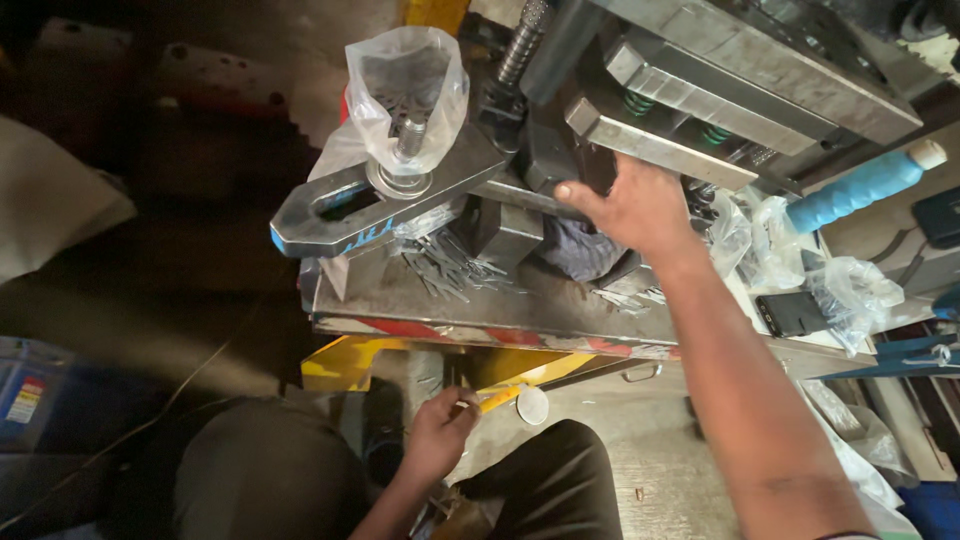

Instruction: The person operates a manual press by placing small metal pieces into the die, pulling the lever to stamp them, and removing the finished parts. The person repeats this cycle continuously, using a yellow tool to assist with placement and removal.

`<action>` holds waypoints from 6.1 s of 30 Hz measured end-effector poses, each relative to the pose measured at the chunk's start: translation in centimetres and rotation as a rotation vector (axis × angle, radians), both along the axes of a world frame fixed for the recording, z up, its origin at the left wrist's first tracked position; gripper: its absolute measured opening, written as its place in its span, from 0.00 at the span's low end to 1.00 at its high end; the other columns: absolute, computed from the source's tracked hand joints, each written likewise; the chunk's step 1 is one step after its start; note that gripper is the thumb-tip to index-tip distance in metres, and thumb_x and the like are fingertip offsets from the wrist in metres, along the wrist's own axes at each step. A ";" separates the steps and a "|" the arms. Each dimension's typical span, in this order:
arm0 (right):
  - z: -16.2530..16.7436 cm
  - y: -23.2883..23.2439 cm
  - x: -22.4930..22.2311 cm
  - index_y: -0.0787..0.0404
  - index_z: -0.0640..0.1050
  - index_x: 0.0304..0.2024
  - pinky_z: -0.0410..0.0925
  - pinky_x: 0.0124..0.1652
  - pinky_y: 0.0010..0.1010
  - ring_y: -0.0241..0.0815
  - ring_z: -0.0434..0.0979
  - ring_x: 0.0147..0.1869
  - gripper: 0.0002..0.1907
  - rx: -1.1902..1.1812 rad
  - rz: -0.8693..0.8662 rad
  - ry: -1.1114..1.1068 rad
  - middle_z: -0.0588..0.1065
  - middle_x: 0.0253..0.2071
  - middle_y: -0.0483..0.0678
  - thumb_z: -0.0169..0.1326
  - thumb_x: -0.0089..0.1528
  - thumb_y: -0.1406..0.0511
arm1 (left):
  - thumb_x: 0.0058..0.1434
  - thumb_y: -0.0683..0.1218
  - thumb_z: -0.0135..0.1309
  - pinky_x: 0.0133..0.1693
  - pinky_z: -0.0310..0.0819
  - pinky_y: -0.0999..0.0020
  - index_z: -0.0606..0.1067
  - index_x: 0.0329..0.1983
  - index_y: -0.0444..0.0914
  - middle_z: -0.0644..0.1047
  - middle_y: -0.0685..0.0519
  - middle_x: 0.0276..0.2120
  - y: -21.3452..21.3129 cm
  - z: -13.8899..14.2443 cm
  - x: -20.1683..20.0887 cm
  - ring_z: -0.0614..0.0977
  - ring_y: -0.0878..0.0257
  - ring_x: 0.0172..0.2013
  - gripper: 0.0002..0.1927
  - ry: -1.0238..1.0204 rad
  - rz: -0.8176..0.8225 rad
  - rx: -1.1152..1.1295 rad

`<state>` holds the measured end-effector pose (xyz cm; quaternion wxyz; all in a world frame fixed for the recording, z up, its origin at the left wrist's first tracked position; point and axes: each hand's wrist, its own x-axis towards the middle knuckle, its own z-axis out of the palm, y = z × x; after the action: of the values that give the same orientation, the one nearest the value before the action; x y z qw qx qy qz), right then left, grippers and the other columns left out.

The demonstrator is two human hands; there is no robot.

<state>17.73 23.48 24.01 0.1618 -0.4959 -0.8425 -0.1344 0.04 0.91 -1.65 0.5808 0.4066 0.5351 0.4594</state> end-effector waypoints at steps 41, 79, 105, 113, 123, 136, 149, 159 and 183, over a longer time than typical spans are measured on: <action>-12.5 -14.6 7.0 0.63 0.83 0.43 0.66 0.27 0.23 0.28 0.70 0.25 0.13 -0.264 0.174 1.065 0.76 0.28 0.45 0.66 0.59 0.64 | 0.63 0.38 0.55 0.31 0.68 0.73 0.77 0.38 0.33 0.75 0.57 0.28 14.9 22.1 5.4 0.73 0.72 0.28 0.03 0.193 0.234 0.818; -11.1 -14.9 8.6 0.61 0.83 0.42 0.69 0.29 0.31 0.41 0.74 0.26 0.14 -0.210 0.256 0.976 0.76 0.29 0.47 0.66 0.58 0.61 | 0.61 0.38 0.53 0.16 0.58 0.72 0.77 0.38 0.34 0.68 0.58 0.20 14.8 22.9 8.6 0.66 0.72 0.16 0.04 -0.253 0.269 0.351; -1.0 -5.8 7.0 0.59 0.72 0.66 0.38 0.63 0.77 0.58 0.63 0.71 0.44 0.208 -0.135 0.085 0.71 0.65 0.55 0.57 0.59 0.38 | 0.56 0.39 0.56 0.30 0.70 0.71 0.79 0.36 0.35 0.77 0.57 0.23 -0.3 -1.3 1.6 0.75 0.69 0.26 0.05 0.051 -0.034 0.108; -1.7 -5.2 7.6 0.65 0.69 0.67 0.40 0.64 0.72 0.61 0.64 0.70 0.49 0.267 -0.062 0.047 0.73 0.63 0.57 0.58 0.59 0.36 | 0.58 0.40 0.57 0.24 0.61 0.69 0.79 0.35 0.34 0.72 0.56 0.19 -0.3 -1.7 1.6 0.69 0.69 0.21 0.05 -0.041 -0.084 0.052; -2.7 -7.0 8.8 0.57 0.79 0.57 0.53 0.61 0.58 0.54 0.72 0.61 0.19 0.361 0.006 0.182 0.77 0.54 0.51 0.61 0.65 0.60 | 0.57 0.40 0.57 0.28 0.67 0.72 0.79 0.36 0.34 0.75 0.56 0.21 -1.1 -0.5 1.3 0.74 0.70 0.24 0.05 0.034 -0.042 0.099; -3.0 -11.6 17.2 0.62 0.78 0.54 0.71 0.47 0.31 0.41 0.74 0.48 0.12 0.573 -0.167 0.871 0.72 0.50 0.50 0.61 0.69 0.76 | 0.60 0.39 0.56 0.32 0.66 0.72 0.78 0.39 0.33 0.73 0.56 0.26 -1.2 -0.2 2.1 0.72 0.69 0.29 0.06 0.051 -0.092 0.115; -2.7 -9.5 9.2 0.60 0.77 0.58 0.63 0.65 0.48 0.57 0.71 0.67 0.22 0.362 0.154 0.286 0.72 0.64 0.49 0.63 0.63 0.61 | 0.59 0.41 0.56 0.31 0.68 0.72 0.79 0.38 0.35 0.75 0.57 0.25 -1.5 2.2 2.5 0.74 0.69 0.28 0.06 0.022 -0.109 0.078; -0.2 -8.0 7.8 0.62 0.80 0.58 0.64 0.58 0.46 0.51 0.75 0.59 0.20 0.314 0.116 0.072 0.78 0.59 0.48 0.57 0.61 0.71 | 0.57 0.41 0.57 0.28 0.68 0.72 0.79 0.36 0.35 0.74 0.56 0.22 -1.7 3.1 1.6 0.73 0.70 0.24 0.06 0.108 -0.077 0.127; -2.5 -6.5 6.8 0.58 0.83 0.47 0.64 0.52 0.47 0.54 0.71 0.49 0.07 0.449 0.004 0.367 0.74 0.44 0.50 0.59 0.67 0.69 | 0.59 0.41 0.57 0.26 0.64 0.72 0.78 0.36 0.35 0.73 0.57 0.21 -1.3 2.0 1.2 0.71 0.71 0.23 0.05 -0.029 -0.131 0.083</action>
<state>24.52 16.94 21.53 0.4178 -0.4618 -0.7493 -0.2253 1.20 -0.43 0.36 0.5997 0.4579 0.4793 0.4482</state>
